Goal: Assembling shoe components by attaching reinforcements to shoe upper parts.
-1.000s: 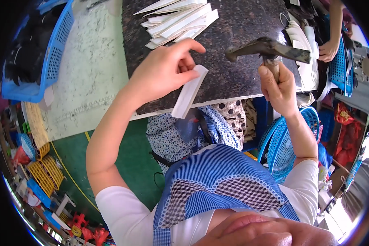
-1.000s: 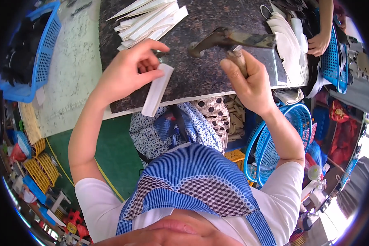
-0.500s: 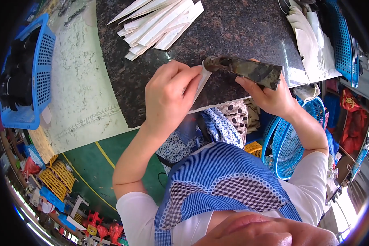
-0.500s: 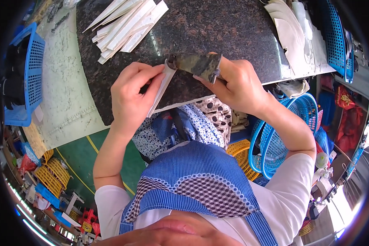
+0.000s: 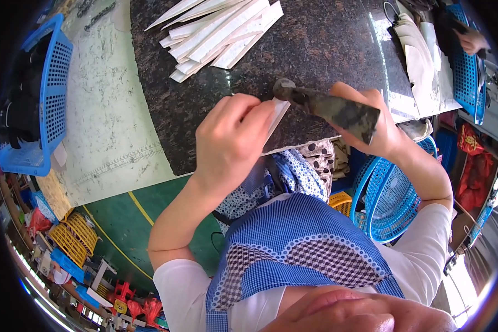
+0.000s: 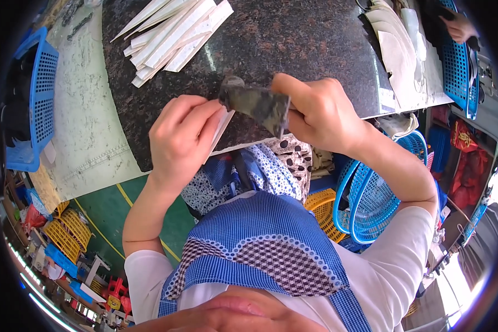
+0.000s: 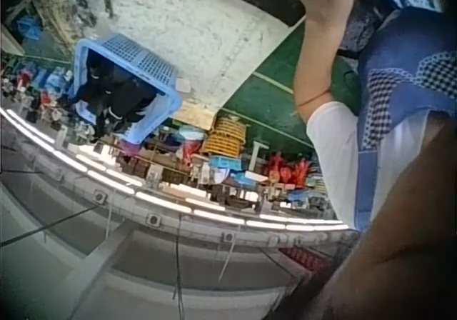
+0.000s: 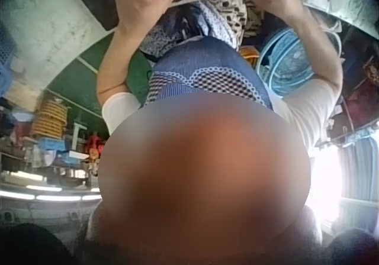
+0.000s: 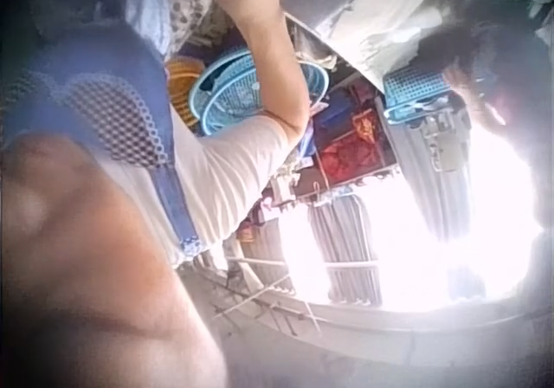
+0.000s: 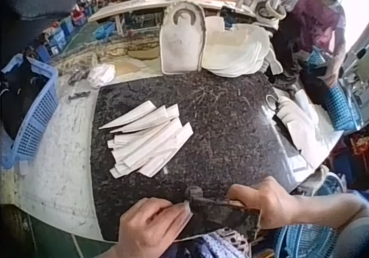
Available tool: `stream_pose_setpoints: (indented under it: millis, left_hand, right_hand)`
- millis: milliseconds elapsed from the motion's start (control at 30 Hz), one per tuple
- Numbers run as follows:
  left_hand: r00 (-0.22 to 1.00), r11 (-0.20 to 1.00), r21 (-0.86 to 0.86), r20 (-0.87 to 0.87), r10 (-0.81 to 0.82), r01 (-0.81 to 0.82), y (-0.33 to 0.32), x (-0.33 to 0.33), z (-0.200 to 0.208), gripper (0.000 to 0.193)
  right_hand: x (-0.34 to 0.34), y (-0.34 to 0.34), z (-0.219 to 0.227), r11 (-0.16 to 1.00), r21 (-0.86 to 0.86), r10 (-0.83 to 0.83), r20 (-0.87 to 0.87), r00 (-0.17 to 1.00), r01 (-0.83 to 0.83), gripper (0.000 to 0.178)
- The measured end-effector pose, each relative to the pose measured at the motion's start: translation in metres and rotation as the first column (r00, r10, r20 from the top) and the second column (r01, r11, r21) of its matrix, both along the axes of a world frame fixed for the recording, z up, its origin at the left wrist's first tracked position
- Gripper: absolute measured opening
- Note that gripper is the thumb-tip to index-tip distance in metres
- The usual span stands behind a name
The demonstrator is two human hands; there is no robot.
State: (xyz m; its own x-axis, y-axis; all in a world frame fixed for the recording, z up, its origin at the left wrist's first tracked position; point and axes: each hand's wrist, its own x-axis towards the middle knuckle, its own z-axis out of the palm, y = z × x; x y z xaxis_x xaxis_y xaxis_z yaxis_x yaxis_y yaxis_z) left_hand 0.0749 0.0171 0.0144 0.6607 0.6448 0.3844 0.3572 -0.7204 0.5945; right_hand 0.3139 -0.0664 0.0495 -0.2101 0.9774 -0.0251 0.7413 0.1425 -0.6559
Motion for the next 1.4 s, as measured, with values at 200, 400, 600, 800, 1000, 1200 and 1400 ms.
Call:
stream_pose_setpoints:
  millis: [200, 400, 600, 800, 1000, 1200, 1400]
  left_hand:
    - [0.997, 0.994, -0.088, -0.030, -0.069, 0.066, -0.001, -0.012, 0.004, 0.021]
    - [0.998, 0.998, 0.018, -0.034, -0.057, 0.058, 0.011, 0.000, 0.003, 0.022]
    - [0.992, 0.981, -0.164, -0.055, -0.114, 0.104, 0.013, -0.011, 0.016, 0.023]
    - [0.994, 0.995, -0.069, -0.074, -0.075, 0.070, -0.001, -0.021, 0.009, 0.024]
    - [0.998, 0.997, -0.070, -0.060, -0.035, 0.031, -0.005, -0.031, 0.008, 0.023]
    - [0.995, 0.989, -0.134, -0.078, -0.070, 0.059, -0.008, -0.037, 0.016, 0.023]
    - [0.998, 0.998, -0.062, -0.059, 0.012, -0.016, -0.019, -0.048, 0.004, 0.022]
  right_hand:
    - [-0.007, 0.002, 0.003, 0.999, 0.050, -0.010, -0.070, 0.997, 0.014, 0.017]
    - [-0.009, 0.009, 0.006, 0.987, 0.117, -0.087, -0.160, 0.983, 0.106, 0.016]
    - [-0.013, 0.009, -0.004, 0.979, -0.010, -0.205, -0.148, 0.967, 0.206, 0.019]
    - [-0.014, 0.008, -0.008, 0.998, 0.046, -0.033, -0.070, 0.997, 0.036, 0.021]
    - [-0.022, 0.007, -0.003, 1.000, -0.007, 0.015, -0.101, 0.995, -0.015, 0.020]
    - [-0.026, 0.006, -0.007, 0.998, 0.060, 0.016, -0.157, 0.987, -0.006, 0.015]
    - [-0.036, 0.006, -0.008, 0.995, 0.007, 0.097, -0.123, 0.988, -0.097, 0.016]
